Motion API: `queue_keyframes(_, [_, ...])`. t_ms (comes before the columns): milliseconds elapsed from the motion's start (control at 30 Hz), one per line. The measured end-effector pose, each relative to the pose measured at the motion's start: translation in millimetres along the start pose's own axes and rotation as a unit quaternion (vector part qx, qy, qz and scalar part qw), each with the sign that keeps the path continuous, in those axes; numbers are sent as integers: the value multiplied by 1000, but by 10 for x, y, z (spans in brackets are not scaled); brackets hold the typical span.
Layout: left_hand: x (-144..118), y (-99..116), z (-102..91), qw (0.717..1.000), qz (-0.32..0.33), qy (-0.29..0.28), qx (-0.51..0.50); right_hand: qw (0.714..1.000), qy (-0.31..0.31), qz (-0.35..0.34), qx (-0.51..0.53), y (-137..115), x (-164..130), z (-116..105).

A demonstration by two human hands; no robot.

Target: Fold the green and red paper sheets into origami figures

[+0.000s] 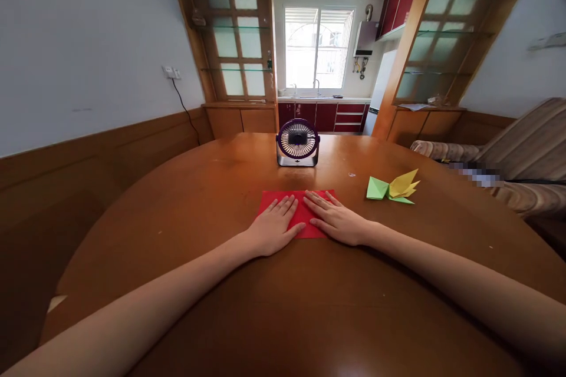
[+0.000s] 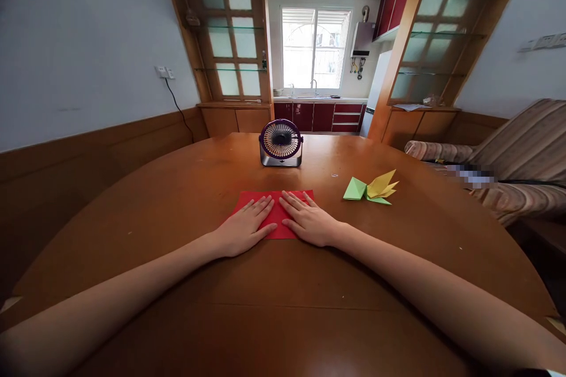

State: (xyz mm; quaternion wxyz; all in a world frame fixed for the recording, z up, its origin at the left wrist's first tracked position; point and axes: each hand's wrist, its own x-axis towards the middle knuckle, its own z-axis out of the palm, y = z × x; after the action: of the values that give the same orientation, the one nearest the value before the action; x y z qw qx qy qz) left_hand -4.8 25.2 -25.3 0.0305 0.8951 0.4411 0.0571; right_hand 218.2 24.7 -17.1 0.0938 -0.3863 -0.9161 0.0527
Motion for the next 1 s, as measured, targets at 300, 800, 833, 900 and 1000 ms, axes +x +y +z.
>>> queue_keyframes(300, [-64,-121,-120,999,35,-16,-9,1000,-4,-18,25,326,-183,-99])
queue_keyframes(800, [-119,-234,-201,998,31,31,45,996,71,22,-53,-13,-279,-87])
queue_keyframes(833, [-126,-184,-206,997,39,51,38,995,75,25,-56,-35,-276,-85])
queue_keyframes(900, [-150,-90,-217,994,78,73,6,994,83,32,-62,-64,-270,-80])
queue_keyframes(1000, [-184,-24,-222,981,174,73,-39,993,94,35,-61,-72,-267,-69])
